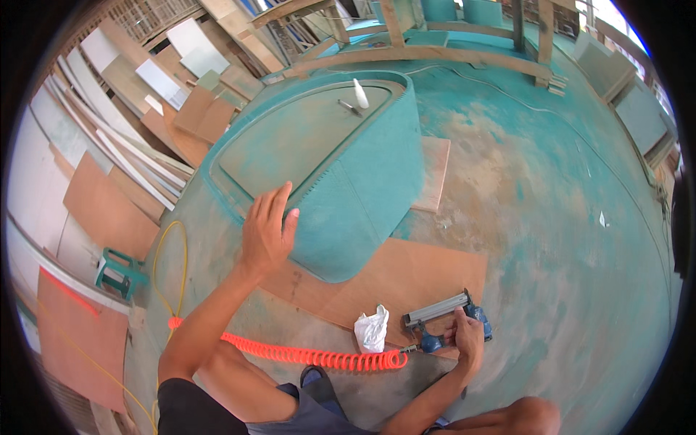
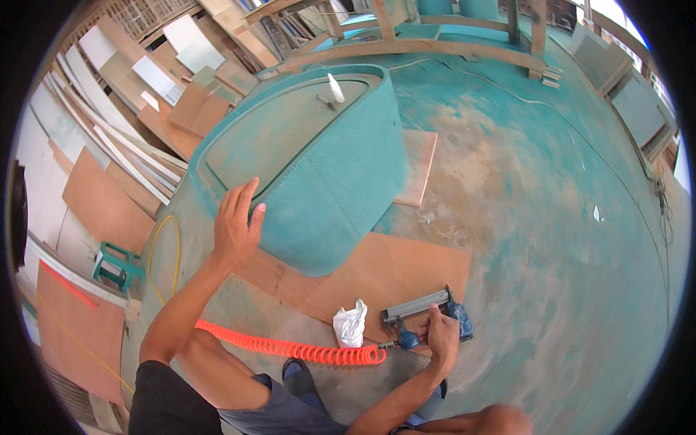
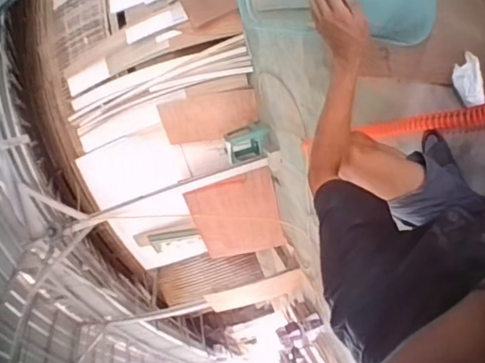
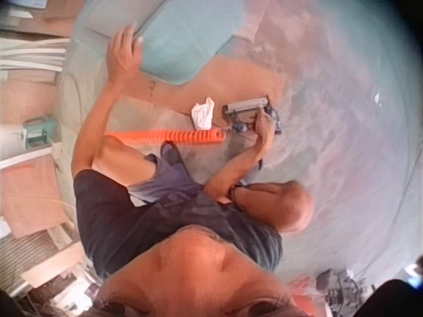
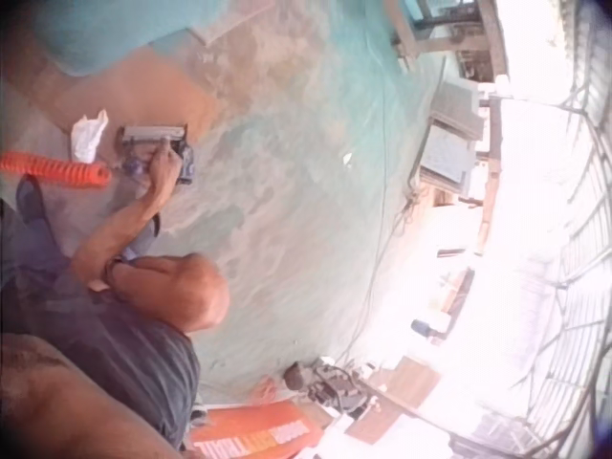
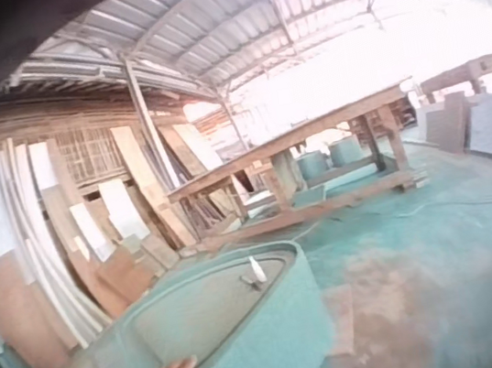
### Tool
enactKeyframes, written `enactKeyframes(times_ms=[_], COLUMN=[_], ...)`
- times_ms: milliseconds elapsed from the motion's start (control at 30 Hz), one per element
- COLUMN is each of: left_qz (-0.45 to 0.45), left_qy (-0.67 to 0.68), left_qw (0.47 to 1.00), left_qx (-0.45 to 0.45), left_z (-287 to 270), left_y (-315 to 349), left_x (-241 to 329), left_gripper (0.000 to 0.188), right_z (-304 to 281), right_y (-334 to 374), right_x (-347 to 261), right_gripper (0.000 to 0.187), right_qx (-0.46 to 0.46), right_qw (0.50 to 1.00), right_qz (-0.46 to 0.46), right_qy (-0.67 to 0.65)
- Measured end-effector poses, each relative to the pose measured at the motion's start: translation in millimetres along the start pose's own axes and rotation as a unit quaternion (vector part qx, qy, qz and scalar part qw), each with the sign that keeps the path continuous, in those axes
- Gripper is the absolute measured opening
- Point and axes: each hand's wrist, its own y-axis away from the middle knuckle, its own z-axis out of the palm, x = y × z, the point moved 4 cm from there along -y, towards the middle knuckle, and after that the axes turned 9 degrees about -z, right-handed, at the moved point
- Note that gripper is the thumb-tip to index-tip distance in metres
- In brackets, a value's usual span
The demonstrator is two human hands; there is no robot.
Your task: The person assembles a piece of furniture by applying glue to joints and securing a wooden trim piece using a pneumatic nail gun.
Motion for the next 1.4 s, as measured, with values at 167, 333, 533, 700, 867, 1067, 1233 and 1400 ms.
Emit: enactKeyframes(times_ms=[167, 333, 533, 700, 867, 1067, 1233, 1400], left_qz=[0.036, 0.002, -0.006, -0.033, -0.025, -0.295, -0.472, -0.486], left_qy=[0.047, 0.093, 0.114, 0.153, 0.14, 0.135, 0.214, 0.283], left_qw=[0.998, 0.995, 0.993, 0.986, 0.989, 0.942, 0.854, 0.827], left_qx=[-0.022, -0.045, -0.038, -0.051, -0.027, 0.084, 0.053, -0.001], left_z=[-3, 5, 6, 0, -24, -36, 5, 19], left_y=[7, 7, 5, 5, 8, 23, 36, 37], left_x=[-21, -36, -36, -39, -72, -162, -187, -200], left_gripper=[0.025, 0.023, 0.02, 0.017, 0.014, 0.036, 0.085, 0.098], right_z=[9, 44, 101, 122, 113, 121, 144, 161], right_y=[-14, -17, 6, 13, 10, 15, 24, 50], right_x=[-7, -8, -30, -32, -45, -64, -80, -91], right_gripper=[0.035, 0.029, 0.039, 0.041, 0.041, 0.04, 0.036, 0.023], right_qx=[0.041, 0.009, -0.072, -0.089, -0.082, -0.003, -0.044, -0.151], right_qw=[0.988, 0.979, 0.976, 0.966, 0.942, 0.938, 0.925, 0.864], right_qz=[-0.138, -0.155, -0.144, -0.135, -0.148, -0.231, -0.261, -0.254], right_qy=[0.055, 0.128, 0.146, 0.204, 0.289, 0.257, 0.273, 0.407])
